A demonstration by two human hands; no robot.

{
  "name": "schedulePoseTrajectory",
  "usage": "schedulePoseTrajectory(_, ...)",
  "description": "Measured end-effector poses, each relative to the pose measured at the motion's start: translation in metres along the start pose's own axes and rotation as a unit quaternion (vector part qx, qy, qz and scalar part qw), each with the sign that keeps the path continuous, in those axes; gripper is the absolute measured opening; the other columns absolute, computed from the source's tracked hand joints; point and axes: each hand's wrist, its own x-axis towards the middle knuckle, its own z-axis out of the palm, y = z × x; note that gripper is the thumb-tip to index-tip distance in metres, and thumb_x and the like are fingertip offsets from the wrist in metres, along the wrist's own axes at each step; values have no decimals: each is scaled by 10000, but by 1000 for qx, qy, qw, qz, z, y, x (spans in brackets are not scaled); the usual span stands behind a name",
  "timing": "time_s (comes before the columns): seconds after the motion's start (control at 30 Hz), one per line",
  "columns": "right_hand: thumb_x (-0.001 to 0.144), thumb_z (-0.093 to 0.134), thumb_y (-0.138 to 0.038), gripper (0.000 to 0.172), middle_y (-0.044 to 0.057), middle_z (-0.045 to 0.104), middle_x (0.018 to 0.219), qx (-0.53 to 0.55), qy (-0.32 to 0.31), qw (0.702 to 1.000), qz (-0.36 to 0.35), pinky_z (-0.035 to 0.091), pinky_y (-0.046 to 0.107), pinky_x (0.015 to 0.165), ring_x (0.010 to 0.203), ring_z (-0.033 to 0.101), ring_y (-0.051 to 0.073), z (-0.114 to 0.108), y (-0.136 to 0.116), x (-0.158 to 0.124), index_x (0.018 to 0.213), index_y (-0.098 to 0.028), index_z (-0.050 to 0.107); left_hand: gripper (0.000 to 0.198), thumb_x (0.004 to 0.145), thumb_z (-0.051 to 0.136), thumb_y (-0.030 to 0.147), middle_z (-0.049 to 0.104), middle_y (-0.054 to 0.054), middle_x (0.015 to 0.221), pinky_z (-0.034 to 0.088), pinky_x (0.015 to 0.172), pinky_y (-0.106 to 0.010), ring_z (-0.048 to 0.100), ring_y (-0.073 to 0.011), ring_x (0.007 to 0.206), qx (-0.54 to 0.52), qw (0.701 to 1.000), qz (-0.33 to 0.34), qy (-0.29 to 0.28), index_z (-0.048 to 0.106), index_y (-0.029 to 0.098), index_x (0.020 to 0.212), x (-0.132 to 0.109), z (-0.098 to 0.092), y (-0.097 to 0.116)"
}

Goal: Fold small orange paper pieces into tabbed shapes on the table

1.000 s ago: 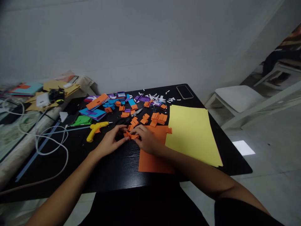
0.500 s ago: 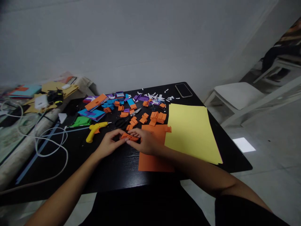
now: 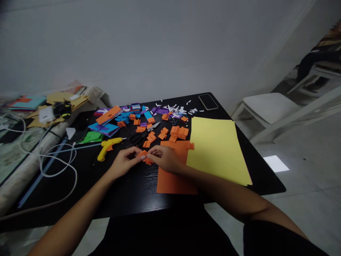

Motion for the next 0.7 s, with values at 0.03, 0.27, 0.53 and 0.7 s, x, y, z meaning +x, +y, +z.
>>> schedulePoseTrajectory(0.03, 799, 765, -369, 164, 36, 761, 842, -1, -5, 1000, 5, 598, 352, 776, 805, 736, 197, 0, -1, 0, 857, -225, 713, 327, 845, 750, 478, 702, -25, 780, 439, 651, -247, 588, -142, 694, -8, 1000, -7, -3, 733, 152, 868, 0, 0, -1)
schedulePoseTrajectory(0.27, 841, 716, -358, 151, 34, 771, 832, -38, -34, 998, 28, 563, 330, 756, 796, 722, 190, -5, -5, 2, 835, -209, 735, 323, 806, 780, 462, 682, -11, 731, 422, 605, -234, 574, -129, 650, -55, 997, -49, -31, 708, 148, 819, 1, 1, 1)
schedulePoseTrajectory(0.53, 862, 662, -323, 147, 20, 736, 776, -49, -6, 998, 28, 524, 315, 711, 753, 673, 174, -8, -4, 4, 820, -194, 717, 390, 832, 728, 520, 682, -18, 669, 475, 627, -242, 586, -125, 610, -99, 988, -82, -82, 693, 145, 728, 3, 0, 14)
schedulePoseTrajectory(0.7, 871, 651, -317, 153, 7, 703, 718, -71, -2, 997, 28, 504, 311, 652, 692, 642, 170, -9, -5, 3, 788, -204, 714, 391, 832, 729, 525, 694, -24, 659, 482, 617, -252, 592, -128, 592, -93, 990, -76, -79, 690, 153, 715, 3, 0, 12)
